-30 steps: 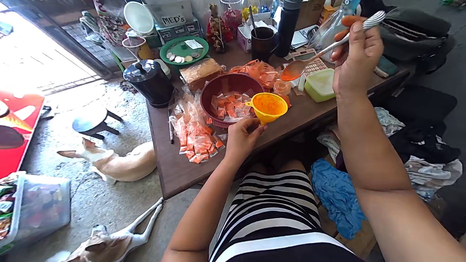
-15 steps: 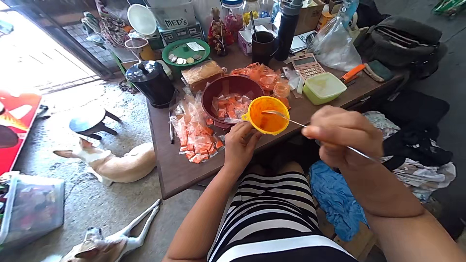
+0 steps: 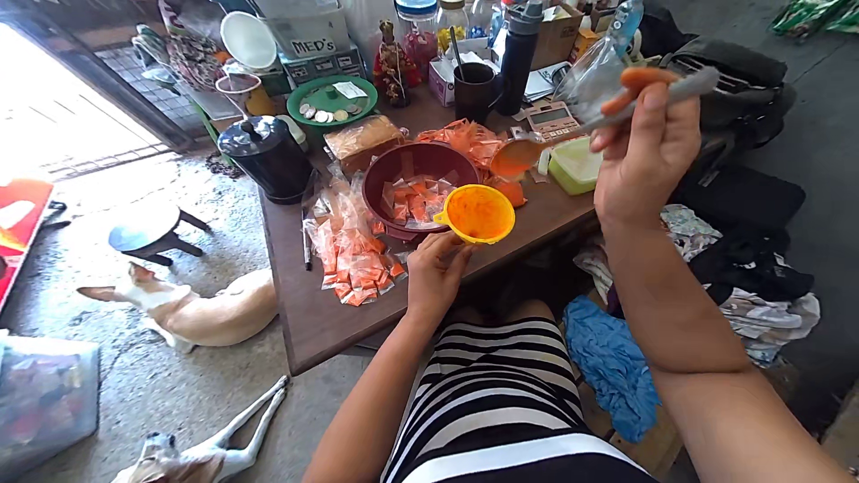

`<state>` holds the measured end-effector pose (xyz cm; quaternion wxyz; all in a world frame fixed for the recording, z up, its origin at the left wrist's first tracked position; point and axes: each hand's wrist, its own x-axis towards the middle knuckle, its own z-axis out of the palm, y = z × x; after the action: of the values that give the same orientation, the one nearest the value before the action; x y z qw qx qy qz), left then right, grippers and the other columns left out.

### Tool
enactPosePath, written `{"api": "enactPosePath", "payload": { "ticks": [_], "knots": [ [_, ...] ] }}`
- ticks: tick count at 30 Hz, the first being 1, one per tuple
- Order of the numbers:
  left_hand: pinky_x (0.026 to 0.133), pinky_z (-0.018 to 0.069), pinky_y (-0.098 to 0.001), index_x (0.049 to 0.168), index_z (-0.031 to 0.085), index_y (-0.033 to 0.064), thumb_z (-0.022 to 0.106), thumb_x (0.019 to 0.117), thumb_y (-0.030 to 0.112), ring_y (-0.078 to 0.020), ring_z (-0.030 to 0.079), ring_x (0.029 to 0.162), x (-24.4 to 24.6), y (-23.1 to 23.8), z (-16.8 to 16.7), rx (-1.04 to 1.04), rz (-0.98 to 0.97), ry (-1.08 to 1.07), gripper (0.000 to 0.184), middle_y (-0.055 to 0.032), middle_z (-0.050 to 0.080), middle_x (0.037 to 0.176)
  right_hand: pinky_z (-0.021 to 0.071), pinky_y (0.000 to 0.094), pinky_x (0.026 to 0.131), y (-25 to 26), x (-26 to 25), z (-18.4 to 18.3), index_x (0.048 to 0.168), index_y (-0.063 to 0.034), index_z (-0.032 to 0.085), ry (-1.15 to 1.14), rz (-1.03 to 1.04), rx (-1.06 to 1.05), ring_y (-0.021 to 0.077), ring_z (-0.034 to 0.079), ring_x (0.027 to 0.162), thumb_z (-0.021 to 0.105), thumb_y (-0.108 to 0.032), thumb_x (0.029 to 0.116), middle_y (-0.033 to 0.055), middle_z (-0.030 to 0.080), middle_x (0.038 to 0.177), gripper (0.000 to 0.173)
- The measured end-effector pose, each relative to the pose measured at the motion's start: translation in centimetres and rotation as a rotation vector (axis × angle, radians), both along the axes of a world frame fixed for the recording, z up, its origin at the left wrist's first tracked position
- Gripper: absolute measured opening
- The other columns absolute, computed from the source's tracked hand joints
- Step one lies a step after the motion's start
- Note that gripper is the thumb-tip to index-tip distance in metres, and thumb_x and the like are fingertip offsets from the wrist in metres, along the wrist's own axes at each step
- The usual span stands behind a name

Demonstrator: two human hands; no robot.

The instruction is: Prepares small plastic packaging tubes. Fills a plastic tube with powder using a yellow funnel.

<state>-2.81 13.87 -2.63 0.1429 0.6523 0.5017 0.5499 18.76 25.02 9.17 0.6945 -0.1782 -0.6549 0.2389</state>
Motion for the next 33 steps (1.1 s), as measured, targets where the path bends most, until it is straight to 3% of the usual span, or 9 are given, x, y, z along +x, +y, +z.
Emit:
{"api": "enactPosePath", "payload": {
  "ticks": [5, 8, 16, 20, 22, 27, 29, 31, 33],
  "knots": [
    [0.093, 0.0557, -0.0265, 0.105, 0.075, 0.0024, 0.074, 0.0929, 0.014, -0.0073, 0.069, 0.1, -0.8, -0.3, -0.3, -0.006, 0.004, -0.03, 0.017, -0.0046, 0.075, 0.102, 0.0539, 0.0201, 0.065, 7.8, 0.2, -1.4, 0.12, 0.0041, 0.059, -0.169, -0.199, -0.114, 0.0015, 0.06, 0.069, 0.037, -0.013, 0.1107, -0.0006, 0.066, 0.093, 0.03],
    [0.093, 0.0556, -0.0249, 0.104, 0.075, 0.0022, 0.075, 0.092, 0.012, -0.0058, 0.069, 0.1, -1.2, -0.3, 0.4, 0.023, 0.003, -0.053, 0.015, -0.0034, 0.074, 0.102, 0.0534, 0.0234, 0.068, 11.0, -0.3, -3.2, 0.121, 0.0027, 0.063, -0.389, -0.299, -0.205, 0.0043, 0.061, 0.07, 0.037, -0.017, 0.1102, 0.004, 0.067, 0.096, 0.034],
    [0.086, 0.0587, -0.0209, 0.103, 0.072, 0.0025, 0.076, 0.0909, 0.009, -0.0019, 0.069, 0.094, -2.3, -0.1, 3.3, 0.102, -0.029, -0.147, 0.015, 0.0017, 0.072, 0.101, 0.0555, 0.0372, 0.074, 13.0, -3.1, -6.4, 0.121, -0.0004, 0.065, -0.72, -0.138, -0.616, 0.016, 0.065, 0.073, 0.039, -0.021, 0.1109, 0.0107, 0.07, 0.098, 0.035],
    [0.088, 0.0595, -0.0229, 0.106, 0.071, 0.0023, 0.076, 0.0904, 0.007, -0.0035, 0.069, 0.097, -2.7, -0.2, 5.3, 0.134, -0.068, -0.169, 0.017, 0.001, 0.073, 0.104, 0.0527, 0.0298, 0.067, 13.0, -2.9, -7.6, 0.122, -0.0026, 0.065, -0.653, -0.109, -0.727, 0.0095, 0.06, 0.067, 0.039, -0.022, 0.1114, 0.0064, 0.069, 0.093, 0.034],
    [0.091, 0.0582, -0.0245, 0.106, 0.072, 0.0029, 0.076, 0.0906, 0.009, -0.0045, 0.069, 0.099, -2.7, -0.2, 6.2, 0.131, -0.071, -0.172, 0.017, 0.0011, 0.073, 0.104, 0.0518, 0.0299, 0.066, 13.3, -2.3, -8.1, 0.131, -0.0014, 0.058, -0.592, -0.122, -0.821, 0.0106, 0.06, 0.067, 0.04, -0.021, 0.1112, 0.0085, 0.068, 0.096, 0.033],
    [0.096, 0.0572, -0.029, 0.107, 0.071, 0.0003, 0.074, 0.0911, 0.007, -0.0081, 0.07, 0.101, -2.6, -0.1, 8.6, 0.161, -0.093, -0.189, 0.018, -0.0022, 0.074, 0.105, 0.048, 0.0319, 0.064, 13.6, -0.5, -9.2, 0.147, -0.0056, 0.042, -0.381, -0.149, -1.044, 0.0155, 0.057, 0.077, 0.06, -0.034, 0.1037, 0.0138, 0.06, 0.121, 0.055],
    [0.095, 0.0573, -0.0293, 0.107, 0.071, 0.0002, 0.073, 0.0919, 0.007, -0.0085, 0.07, 0.101, -2.6, -0.3, 9.3, 0.172, -0.1, -0.181, 0.017, -0.0025, 0.074, 0.105, 0.051, 0.0367, 0.073, 13.0, 0.0, -9.5, 0.147, -0.0038, 0.043, -0.325, -0.228, -0.999, 0.0202, 0.06, 0.092, 0.064, -0.036, 0.1013, 0.0171, 0.057, 0.131, 0.06],
    [0.097, 0.0574, -0.0303, 0.108, 0.07, -0.0005, 0.073, 0.0922, 0.007, -0.0096, 0.07, 0.104, -2.6, -0.5, 9.8, 0.18, -0.112, -0.178, 0.017, -0.0032, 0.074, 0.106, 0.0522, 0.0422, 0.094, 10.9, -0.1, -9.2, 0.146, 0.0014, 0.045, -0.25, -0.328, -0.793, 0.0281, 0.059, 0.117, 0.063, -0.032, 0.1005, 0.023, 0.052, 0.141, 0.059],
    [0.097, 0.0577, -0.0302, 0.108, 0.07, -0.0012, 0.073, 0.0919, 0.006, -0.0098, 0.07, 0.104, -2.6, -0.5, 10.2, 0.186, -0.119, -0.176, 0.018, -0.0035, 0.074, 0.107, 0.0535, 0.0338, 0.087, 6.8, -1.4, -8.2, 0.142, 0.0023, 0.048, -0.214, -0.297, -0.553, 0.0205, 0.061, 0.107, 0.055, -0.03, 0.1034, 0.0201, 0.051, 0.138, 0.051]
  ]
}}
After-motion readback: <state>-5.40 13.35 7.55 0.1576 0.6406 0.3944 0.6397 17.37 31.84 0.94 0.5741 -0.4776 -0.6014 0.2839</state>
